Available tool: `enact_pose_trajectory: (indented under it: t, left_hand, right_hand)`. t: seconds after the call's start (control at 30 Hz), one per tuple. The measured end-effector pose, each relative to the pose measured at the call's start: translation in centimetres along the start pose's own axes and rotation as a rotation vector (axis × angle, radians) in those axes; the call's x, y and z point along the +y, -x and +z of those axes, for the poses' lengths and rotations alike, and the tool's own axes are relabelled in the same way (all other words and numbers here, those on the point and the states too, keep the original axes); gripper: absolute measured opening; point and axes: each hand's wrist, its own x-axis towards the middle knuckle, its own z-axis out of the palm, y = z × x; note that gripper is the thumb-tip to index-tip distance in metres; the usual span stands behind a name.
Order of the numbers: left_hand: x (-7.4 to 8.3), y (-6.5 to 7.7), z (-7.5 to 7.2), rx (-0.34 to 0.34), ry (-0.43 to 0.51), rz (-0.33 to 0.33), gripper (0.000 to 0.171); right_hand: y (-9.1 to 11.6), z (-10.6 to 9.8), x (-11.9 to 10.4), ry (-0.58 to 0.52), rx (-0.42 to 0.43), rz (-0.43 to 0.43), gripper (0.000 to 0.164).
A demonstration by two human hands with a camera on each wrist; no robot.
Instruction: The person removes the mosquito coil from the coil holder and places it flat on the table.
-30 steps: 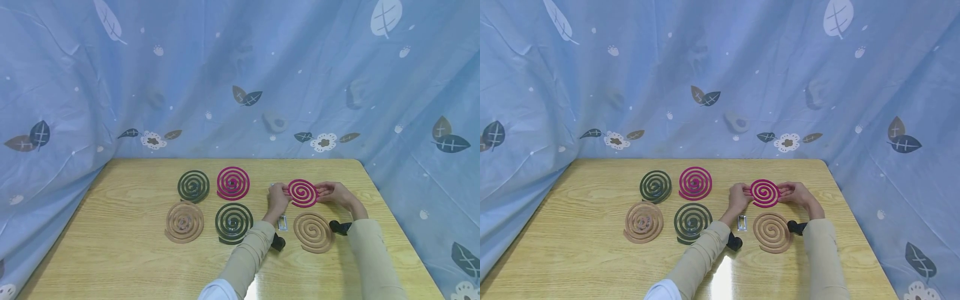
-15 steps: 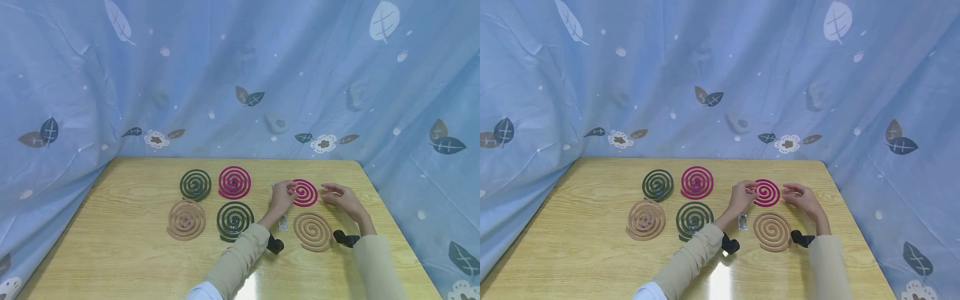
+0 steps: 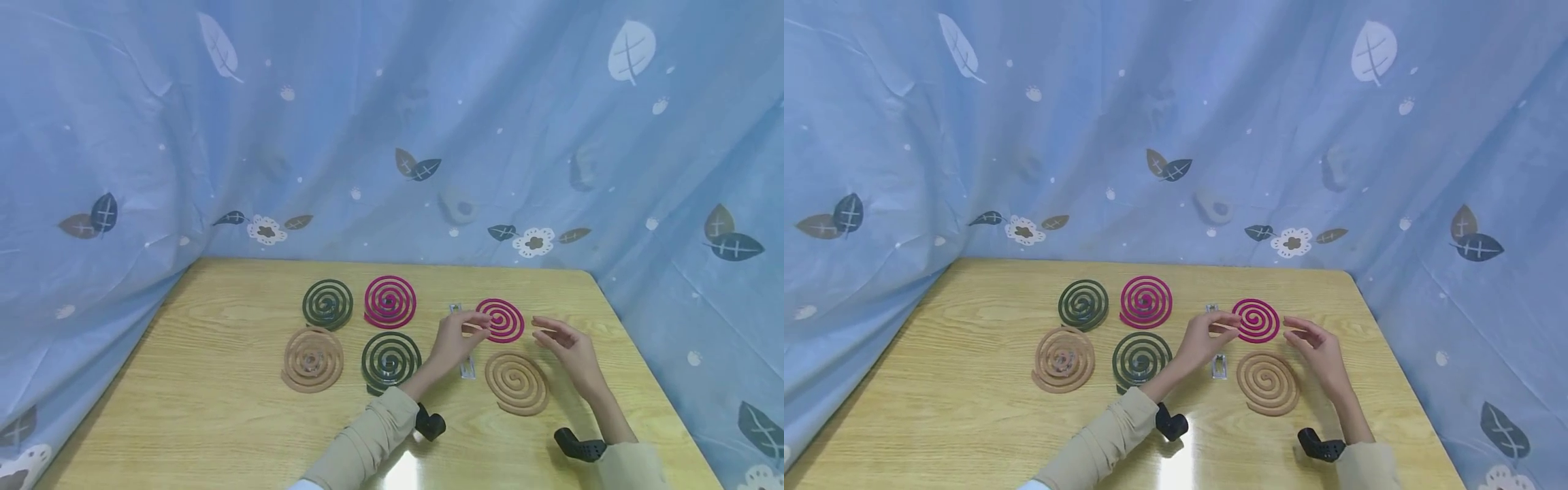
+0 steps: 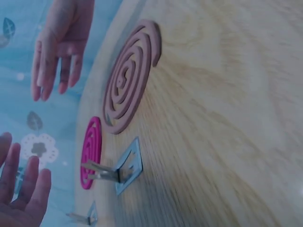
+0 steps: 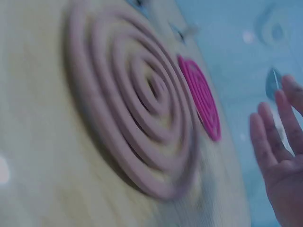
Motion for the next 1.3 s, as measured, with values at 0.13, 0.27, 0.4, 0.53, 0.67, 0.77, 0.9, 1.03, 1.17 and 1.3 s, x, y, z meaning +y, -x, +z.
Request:
enact_pose_trajectory:
  t: [0.13, 0.27, 0.4, 0.53, 0.67, 0.77, 0.9, 1.03, 1.17, 1.3]
  left_hand:
    - [0.4, 1.3, -1.1, -0.011, 0.014, -0.036, 0.022]
    - [1.0, 2.7, -2.5, -0.020, 0.024, -0.051, 0.023]
    - [1.7, 4.4, -4.6, -0.038, 0.090, -0.074, 0.025]
    - [1.2, 6.2, -6.9, -0.066, 0.169, -0.102, 0.029]
    - [0.5, 8.1, -9.1, -0.065, 0.143, -0.118, 0.031]
    - [0.2, 9.3, -10.6, -0.042, 0.150, -0.136, 0.032]
    - [-0.4, 10.9, -12.3, -0.005, 0.168, -0.166, 0.035]
    - [-0.9, 12.2, -13.7, 0.037, 0.157, -0.194, 0.037]
    - [-1.2, 13.4, -14.6, 0.084, 0.126, -0.216, 0.039]
    - [-1.8, 14.2, -15.3, 0.125, 0.108, -0.220, 0.042]
  right_hand:
    - [1.1, 1.7, -0.9, 0.006, 0.012, -0.014, 0.034]
    - [2.4, 3.4, -1.9, -0.016, -0.030, -0.019, 0.036]
    - [3.5, 5.0, -2.6, -0.100, -0.072, -0.010, 0.036]
    - [4.3, 6.5, -3.0, -0.165, -0.108, -0.013, 0.033]
    - [4.9, 7.5, -3.1, -0.204, -0.166, -0.062, 0.032]
    - [4.9, 8.3, -2.9, -0.222, -0.212, -0.129, 0.032]
    - [4.6, 9.7, -2.5, -0.245, -0.272, -0.159, 0.032]
    - [4.2, 11.2, -2.5, -0.238, -0.319, -0.102, 0.034]
    - [4.0, 12.3, -2.5, -0.232, -0.360, -0.064, 0.036]
    - [3.5, 13.3, -2.2, -0.243, -0.416, -0.075, 0.037]
